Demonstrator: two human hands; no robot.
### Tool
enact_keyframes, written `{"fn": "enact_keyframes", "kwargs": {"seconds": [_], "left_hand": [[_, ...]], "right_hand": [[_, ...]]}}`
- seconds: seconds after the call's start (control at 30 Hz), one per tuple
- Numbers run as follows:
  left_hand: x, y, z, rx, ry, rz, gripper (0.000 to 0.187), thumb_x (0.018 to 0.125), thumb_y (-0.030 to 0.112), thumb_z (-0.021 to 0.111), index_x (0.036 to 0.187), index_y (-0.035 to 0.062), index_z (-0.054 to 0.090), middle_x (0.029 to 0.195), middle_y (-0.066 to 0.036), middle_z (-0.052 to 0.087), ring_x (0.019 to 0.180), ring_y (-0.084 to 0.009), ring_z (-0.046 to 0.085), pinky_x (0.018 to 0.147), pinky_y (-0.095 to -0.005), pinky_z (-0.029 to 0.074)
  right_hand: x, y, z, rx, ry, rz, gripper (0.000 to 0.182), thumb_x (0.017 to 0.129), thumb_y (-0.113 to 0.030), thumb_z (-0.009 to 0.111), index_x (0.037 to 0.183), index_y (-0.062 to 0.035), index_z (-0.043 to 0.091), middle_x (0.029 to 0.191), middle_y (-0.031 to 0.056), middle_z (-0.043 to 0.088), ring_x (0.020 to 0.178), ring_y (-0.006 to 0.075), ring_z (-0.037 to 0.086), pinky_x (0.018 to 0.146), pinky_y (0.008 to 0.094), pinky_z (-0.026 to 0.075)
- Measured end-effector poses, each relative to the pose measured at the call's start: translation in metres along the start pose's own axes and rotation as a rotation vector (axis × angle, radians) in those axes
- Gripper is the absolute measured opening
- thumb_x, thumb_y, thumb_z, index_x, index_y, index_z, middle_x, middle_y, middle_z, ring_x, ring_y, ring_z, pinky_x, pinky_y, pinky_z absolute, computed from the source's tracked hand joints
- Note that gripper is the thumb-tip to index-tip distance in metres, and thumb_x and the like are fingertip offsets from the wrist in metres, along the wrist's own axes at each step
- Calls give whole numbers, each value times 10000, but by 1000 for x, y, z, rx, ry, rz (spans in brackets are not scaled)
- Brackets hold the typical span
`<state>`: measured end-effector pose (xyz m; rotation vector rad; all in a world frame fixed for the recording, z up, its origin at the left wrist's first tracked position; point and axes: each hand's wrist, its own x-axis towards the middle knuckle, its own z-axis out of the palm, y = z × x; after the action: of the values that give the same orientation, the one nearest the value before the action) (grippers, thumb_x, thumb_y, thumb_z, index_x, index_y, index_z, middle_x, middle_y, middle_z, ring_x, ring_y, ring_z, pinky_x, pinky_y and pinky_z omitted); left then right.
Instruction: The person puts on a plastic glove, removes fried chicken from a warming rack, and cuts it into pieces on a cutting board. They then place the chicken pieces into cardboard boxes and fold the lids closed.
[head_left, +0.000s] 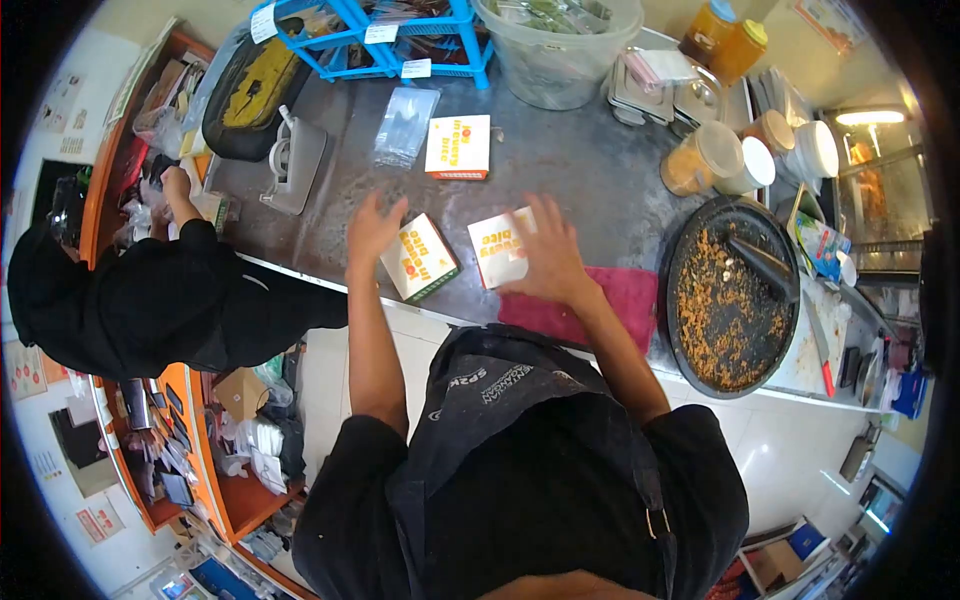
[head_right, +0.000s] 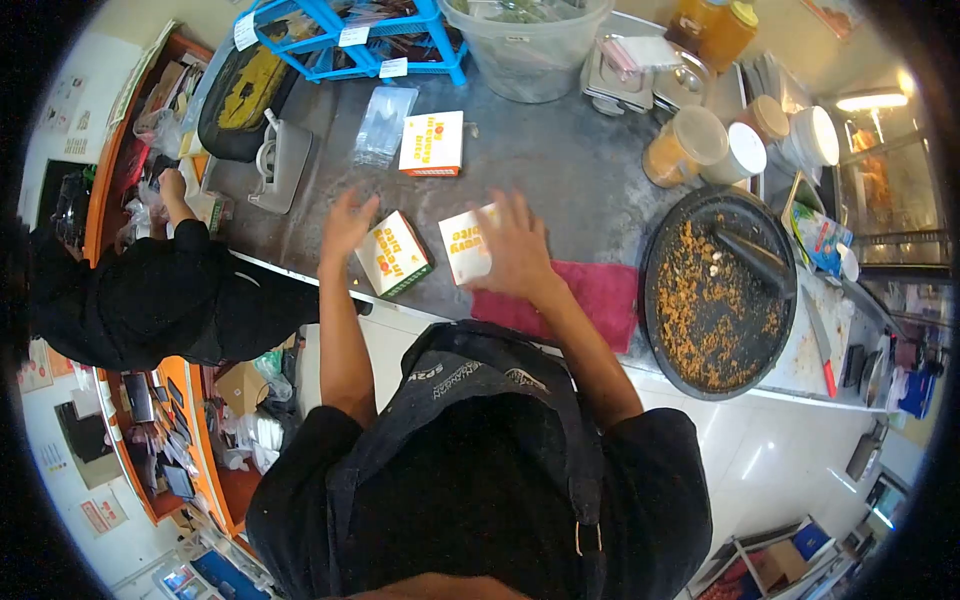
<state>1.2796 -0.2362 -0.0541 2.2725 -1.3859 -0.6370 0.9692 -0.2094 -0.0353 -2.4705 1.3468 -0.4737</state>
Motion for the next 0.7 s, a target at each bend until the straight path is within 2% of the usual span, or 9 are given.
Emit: {"fn": "enact_keyframes", "kwargs": {"seconds": [0.07, 0.13, 0.23, 0.33, 0.4, 0.47, 0.5, 0.63, 0.7], "left_hand": [[-35, -19, -14, 21, -47, 76, 758, 787, 439, 736, 1356, -1, 497, 1297, -264, 563, 1232, -377, 529, 1034, -418, 409], [-59, -62, -4, 130, -66, 169, 843, 770, 426, 767, 1380, -50, 433, 1349, -278, 509, 1258, -382, 501, 1043, -422, 398], [-101, -59, -8, -160, -75, 79, 903, 760, 406, 797, 1377, -110, 387, 1355, -302, 477, 1282, -400, 464, 1078, -435, 359], [-128, -97, 29, -271, 119, -44, 874, 763, 388, 800, 1379, -88, 402, 1364, -293, 474, 1280, -420, 459, 1080, -409, 360], [-141, -88, 36, -300, 56, -107, 1034, 692, 430, 841, 1448, -35, 309, 1449, -275, 379, 1375, -417, 325, 1109, -521, 269], [-148, -70, 41, -167, 17, -92, 1159, 642, 457, 865, 1490, -7, 225, 1507, -267, 294, 1429, -409, 225, 1110, -614, 197], [-148, -56, 40, -132, -14, -139, 1343, 546, 482, 899, 1520, 18, 101, 1565, -254, 158, 1471, -394, 88, 1068, -721, 96], [-116, -21, 18, 168, -18, 43, 1421, 465, 459, 916, 1534, 49, 74, 1592, -234, 91, 1483, -389, 39, 1073, -730, 94], [-87, -11, 8, 283, -163, 135, 1393, 463, 426, 916, 1530, 52, 101, 1576, -241, 136, 1469, -402, 91, 1062, -745, 116]], "right_hand": [[26, 6, 5, -123, -210, -240, 1091, 540, -424, 885, 1446, -108, 366, 1443, 195, 401, 1303, 387, 415, 1021, 619, 336], [47, 22, 36, -81, -356, -415, 1135, 501, -417, 895, 1456, -119, 359, 1407, 202, 436, 1307, 394, 410, 1011, 656, 323], [83, 2, 6, -157, -717, -441, 1137, 513, -404, 850, 1482, -121, 325, 1470, 195, 381, 1356, 403, 357, 1065, 618, 297], [117, 10, -2, 155, -487, -453, 1136, 519, -419, 813, 1491, -119, 306, 1471, 206, 383, 1348, 406, 366, 1076, 566, 305], [152, -7, -32, 13, -316, -467, 1122, 540, -449, 777, 1497, -106, 301, 1461, 232, 387, 1331, 396, 382, 1054, 513, 321], [189, -11, -35, -34, -211, -453, 1118, 546, -430, 769, 1506, -118, 288, 1443, 223, 401, 1291, 401, 404, 1036, 524, 328], [206, -12, -34, -32, -279, -378, 1106, 565, -434, 768, 1511, -128, 286, 1484, 214, 363, 1340, 401, 361, 1068, 543, 307], [244, 15, 16, -171, -388, -218, 1073, 632, -557, 737, 1512, -132, 292, 1533, 196, 305, 1401, 388, 302, 1119, 554, 264], [247, 20, 18, -154, -413, -166, 1075, 665, -659, 698, 1509, -124, 298, 1541, 189, 301, 1405, 379, 314, 1126, 564, 265]]}}
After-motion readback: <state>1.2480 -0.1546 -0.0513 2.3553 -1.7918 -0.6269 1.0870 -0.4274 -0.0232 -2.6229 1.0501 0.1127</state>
